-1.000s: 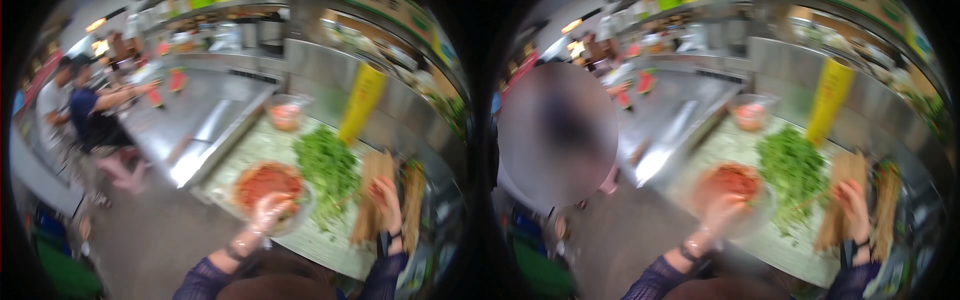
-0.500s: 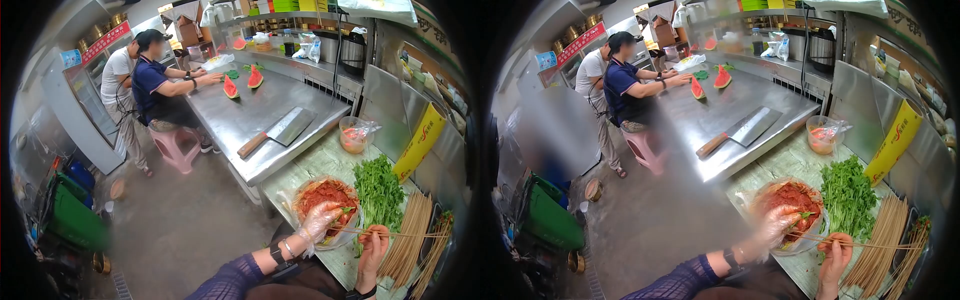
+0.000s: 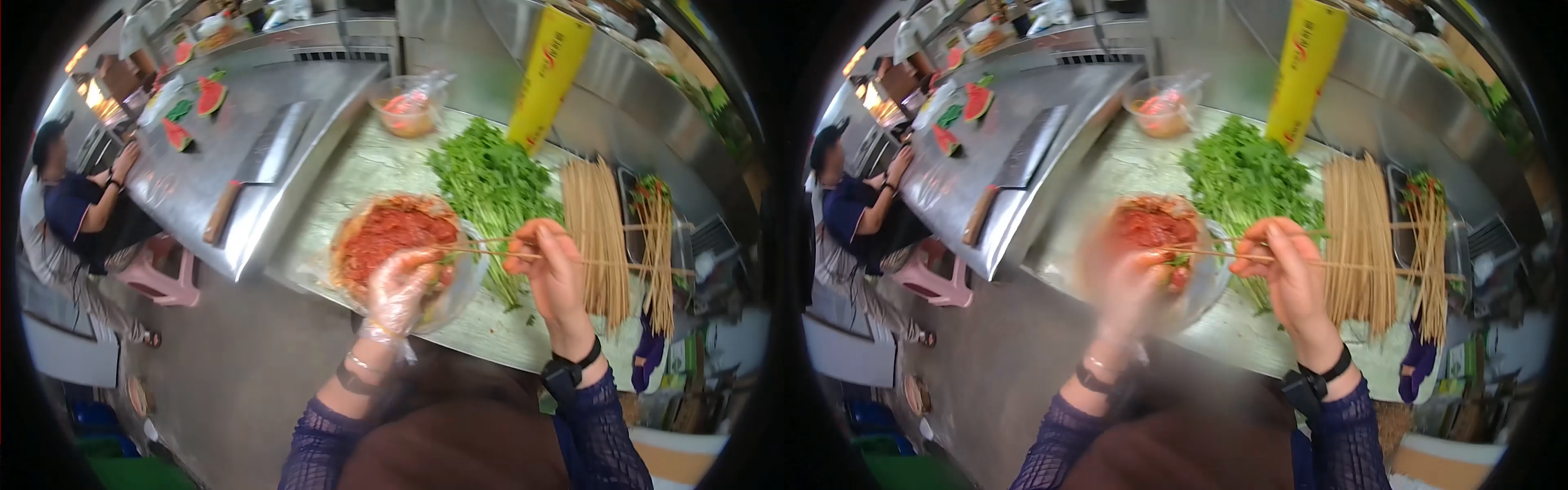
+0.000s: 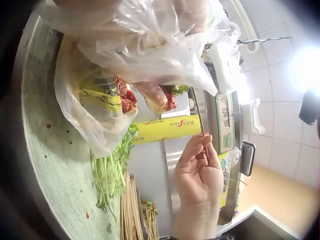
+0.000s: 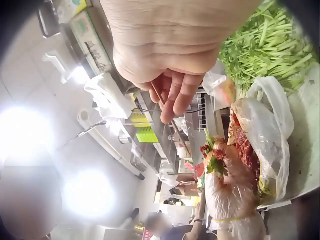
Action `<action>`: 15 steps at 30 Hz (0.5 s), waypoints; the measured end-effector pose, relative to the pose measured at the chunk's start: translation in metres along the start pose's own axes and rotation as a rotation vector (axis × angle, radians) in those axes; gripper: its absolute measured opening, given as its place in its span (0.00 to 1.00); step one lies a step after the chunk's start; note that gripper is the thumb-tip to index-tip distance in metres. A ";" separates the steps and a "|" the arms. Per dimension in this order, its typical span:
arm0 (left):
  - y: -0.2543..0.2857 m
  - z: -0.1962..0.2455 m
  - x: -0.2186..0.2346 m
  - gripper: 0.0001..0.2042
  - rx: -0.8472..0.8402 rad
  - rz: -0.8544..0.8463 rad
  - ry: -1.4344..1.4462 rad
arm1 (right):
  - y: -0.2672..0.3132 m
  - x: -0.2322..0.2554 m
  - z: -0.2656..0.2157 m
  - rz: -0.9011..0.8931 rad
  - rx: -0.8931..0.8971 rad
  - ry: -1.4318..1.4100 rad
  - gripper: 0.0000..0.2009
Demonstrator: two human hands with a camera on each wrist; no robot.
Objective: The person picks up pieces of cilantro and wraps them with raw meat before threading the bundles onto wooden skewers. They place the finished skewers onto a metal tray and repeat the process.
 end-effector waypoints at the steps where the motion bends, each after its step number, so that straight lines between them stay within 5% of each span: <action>1: 0.003 0.003 -0.003 0.08 0.000 0.052 0.026 | -0.003 0.000 0.003 -0.027 -0.013 -0.018 0.13; 5: 0.004 -0.001 0.001 0.07 -0.272 0.026 -0.148 | -0.007 0.006 0.015 -0.058 -0.032 -0.051 0.13; 15: 0.001 -0.005 0.001 0.06 -0.283 -0.007 -0.216 | -0.006 0.021 0.012 -0.063 -0.063 -0.018 0.13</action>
Point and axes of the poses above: each hand's wrist, its own y-axis away from the middle knuckle, its own x-axis out of the back of the hand, z = x × y, the point moved 5 cm from there along -y, towards the middle knuckle, and after that the axes turned 4 degrees about x, right-handed, at the moved point
